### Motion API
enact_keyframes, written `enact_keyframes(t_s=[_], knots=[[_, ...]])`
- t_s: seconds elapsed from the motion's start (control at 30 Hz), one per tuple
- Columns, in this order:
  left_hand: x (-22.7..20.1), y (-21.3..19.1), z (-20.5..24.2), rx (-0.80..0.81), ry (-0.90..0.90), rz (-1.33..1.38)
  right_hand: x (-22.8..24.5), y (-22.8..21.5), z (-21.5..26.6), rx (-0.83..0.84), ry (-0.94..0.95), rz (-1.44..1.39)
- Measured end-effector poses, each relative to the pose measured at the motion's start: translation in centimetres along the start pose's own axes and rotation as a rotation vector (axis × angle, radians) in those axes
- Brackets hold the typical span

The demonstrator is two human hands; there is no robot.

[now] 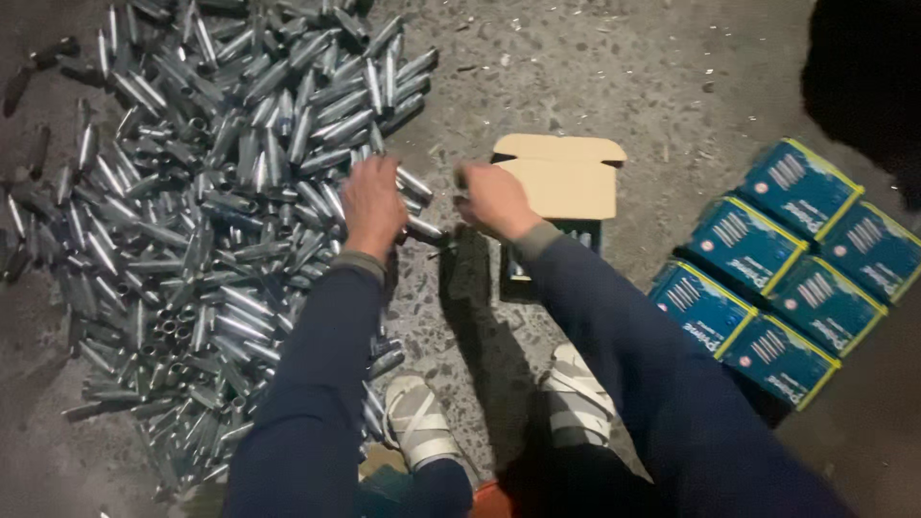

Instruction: The person picks up metal canisters from a pile on the ground and places them into cardboard boxes, closing and stacking the boxes when filled.

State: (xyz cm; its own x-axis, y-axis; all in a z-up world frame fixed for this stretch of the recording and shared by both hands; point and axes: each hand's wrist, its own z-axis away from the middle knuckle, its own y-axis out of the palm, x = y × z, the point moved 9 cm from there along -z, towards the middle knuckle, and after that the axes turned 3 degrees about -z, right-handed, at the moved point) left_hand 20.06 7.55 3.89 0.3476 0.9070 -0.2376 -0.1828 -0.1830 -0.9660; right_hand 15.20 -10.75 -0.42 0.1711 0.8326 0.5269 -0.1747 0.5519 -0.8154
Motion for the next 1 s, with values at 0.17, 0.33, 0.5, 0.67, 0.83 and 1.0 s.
enact_keyframes(t_s=[0.17, 0.33, 0.5, 0.67, 0.83, 1.0], knots=[[1.4, -1.1, -0.5, 0.058, 0.261, -0.304, 7.9, 3.6, -3.3, 0.069, -0.092, -0.015], [4.3, 3.7, 1.0, -0.008, 0.336, -0.385, 9.5, 5.6, -4.5, -0.007, -0.245, -0.087], [5.8, 3.5, 2.7, -0.257, 0.402, -0.344, 9.0, 6.5, -5.7, -0.073, -0.261, -0.043], [6.3, 2.0, 2.3, -0.296, 0.314, -0.028, 11.0, 3.2, -2.9, -0.117, -0.215, -0.033], [5.5, -1.6, -0.5, -0.286, 0.13, -0.141, 10.9, 10.5, -2.2, -0.243, -0.357, 0.317], [6.3, -1.0, -3.1, -0.324, 0.13, -0.264, 10.3, 10.2, -2.2, -0.307, -0.247, 0.098]])
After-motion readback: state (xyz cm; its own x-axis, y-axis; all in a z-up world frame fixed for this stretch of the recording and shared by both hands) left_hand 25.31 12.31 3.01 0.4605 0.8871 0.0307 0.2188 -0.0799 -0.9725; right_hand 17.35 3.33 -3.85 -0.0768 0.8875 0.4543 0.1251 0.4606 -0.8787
